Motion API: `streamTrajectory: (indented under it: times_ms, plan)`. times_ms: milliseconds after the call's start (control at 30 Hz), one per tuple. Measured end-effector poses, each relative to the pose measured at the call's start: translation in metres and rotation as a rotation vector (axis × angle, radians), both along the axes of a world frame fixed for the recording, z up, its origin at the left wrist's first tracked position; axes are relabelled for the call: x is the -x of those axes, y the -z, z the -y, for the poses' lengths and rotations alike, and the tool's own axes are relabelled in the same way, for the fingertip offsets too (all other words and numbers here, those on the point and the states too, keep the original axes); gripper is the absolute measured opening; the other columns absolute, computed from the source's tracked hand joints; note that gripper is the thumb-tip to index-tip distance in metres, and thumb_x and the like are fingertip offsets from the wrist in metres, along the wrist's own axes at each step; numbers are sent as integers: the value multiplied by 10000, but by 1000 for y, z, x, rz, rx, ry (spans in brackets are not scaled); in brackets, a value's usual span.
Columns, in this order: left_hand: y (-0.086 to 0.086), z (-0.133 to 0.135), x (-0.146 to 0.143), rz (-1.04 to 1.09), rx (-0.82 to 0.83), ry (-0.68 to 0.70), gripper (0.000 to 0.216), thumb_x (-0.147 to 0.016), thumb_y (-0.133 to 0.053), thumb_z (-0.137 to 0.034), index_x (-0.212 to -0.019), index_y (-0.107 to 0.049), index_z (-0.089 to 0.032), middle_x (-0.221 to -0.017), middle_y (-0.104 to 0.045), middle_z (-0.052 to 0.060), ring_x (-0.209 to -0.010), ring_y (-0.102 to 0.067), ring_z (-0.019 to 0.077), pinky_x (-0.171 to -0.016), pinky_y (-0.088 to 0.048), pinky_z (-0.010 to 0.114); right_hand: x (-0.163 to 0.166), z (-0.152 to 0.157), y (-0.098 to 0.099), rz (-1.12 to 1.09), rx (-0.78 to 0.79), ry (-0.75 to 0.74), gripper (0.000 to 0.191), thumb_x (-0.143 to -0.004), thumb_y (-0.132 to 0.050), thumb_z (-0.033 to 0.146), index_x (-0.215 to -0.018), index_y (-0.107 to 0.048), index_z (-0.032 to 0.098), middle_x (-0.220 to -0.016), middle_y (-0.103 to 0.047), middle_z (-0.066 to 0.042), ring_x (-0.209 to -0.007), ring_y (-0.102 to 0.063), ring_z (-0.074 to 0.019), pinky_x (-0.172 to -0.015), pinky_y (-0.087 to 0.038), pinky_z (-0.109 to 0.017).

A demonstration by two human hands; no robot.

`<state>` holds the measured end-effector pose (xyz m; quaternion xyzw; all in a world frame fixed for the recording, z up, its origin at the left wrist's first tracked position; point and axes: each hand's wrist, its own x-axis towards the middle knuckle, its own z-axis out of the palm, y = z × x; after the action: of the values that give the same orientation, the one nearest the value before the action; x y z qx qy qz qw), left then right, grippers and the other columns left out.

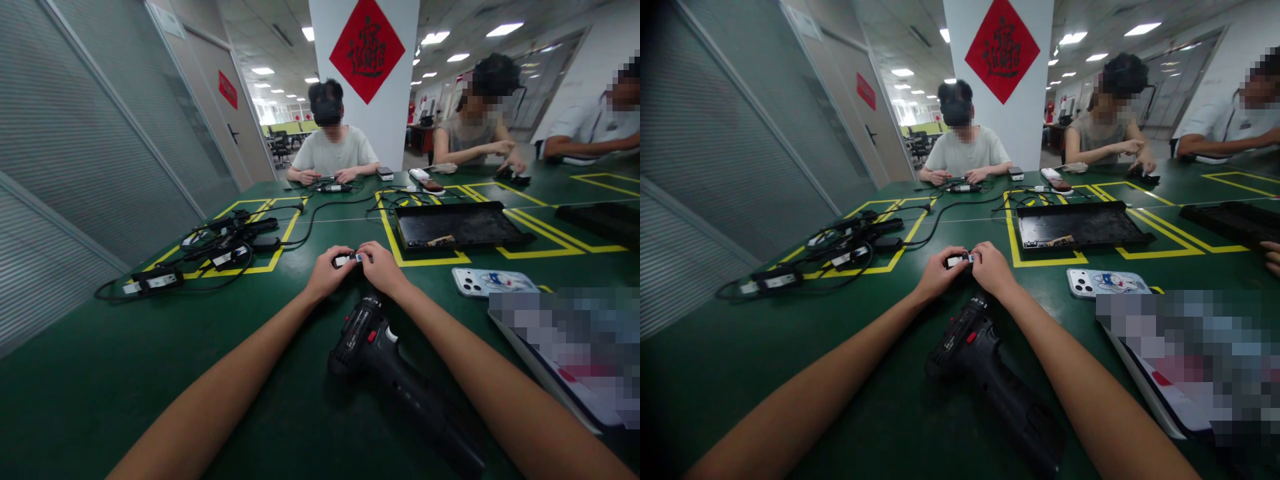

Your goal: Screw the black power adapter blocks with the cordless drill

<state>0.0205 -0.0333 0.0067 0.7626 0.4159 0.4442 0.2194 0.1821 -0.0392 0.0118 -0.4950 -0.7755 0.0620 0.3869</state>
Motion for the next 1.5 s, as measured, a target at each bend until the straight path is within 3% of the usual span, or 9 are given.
streamTrajectory:
  times_ms: [200, 533, 833, 1500]
  plan:
    - [0, -3, 1, -13, 20, -7, 287, -793, -550, -339, -1003, -636, -163, -1002, -658, 70, -953, -591, 193, -892, -436, 328, 0, 6, -4, -10, -49, -7, 251, -895, -538, 283, -1117, -568, 170, -1146, -595, -68, -978, -598, -205, -830, -491, -424]
    - [-2, -4, 5, -12, 23, -5, 301, -799, -536, -340, -1001, -646, -147, -952, -675, 60, -860, -590, 181, -803, -451, 309, 3, 18, -22, 69, -102, -233, 298, -890, -546, 255, -1178, -535, 176, -1181, -578, -72, -1042, -573, -227, -866, -472, -451]
    - [0, -6, 3, -14, 24, 7, 289, -815, -523, -331, -1004, -662, -162, -1024, -676, 61, -967, -587, 202, -882, -435, 335, 4, 19, -22, 75, -87, -215, 323, -893, -540, 257, -1206, -513, 180, -1200, -564, -77, -1052, -566, -234, -869, -469, -458]
    - [3, -10, 5, 24, 13, 45, 276, -845, -489, -345, -937, -675, -163, -999, -670, 64, -988, -582, 199, -933, -419, 345, 3, 17, -18, -11, -121, -244, 305, -888, -548, 275, -1174, -532, 171, -1172, -578, -74, -1023, -580, -226, -850, -480, -446]
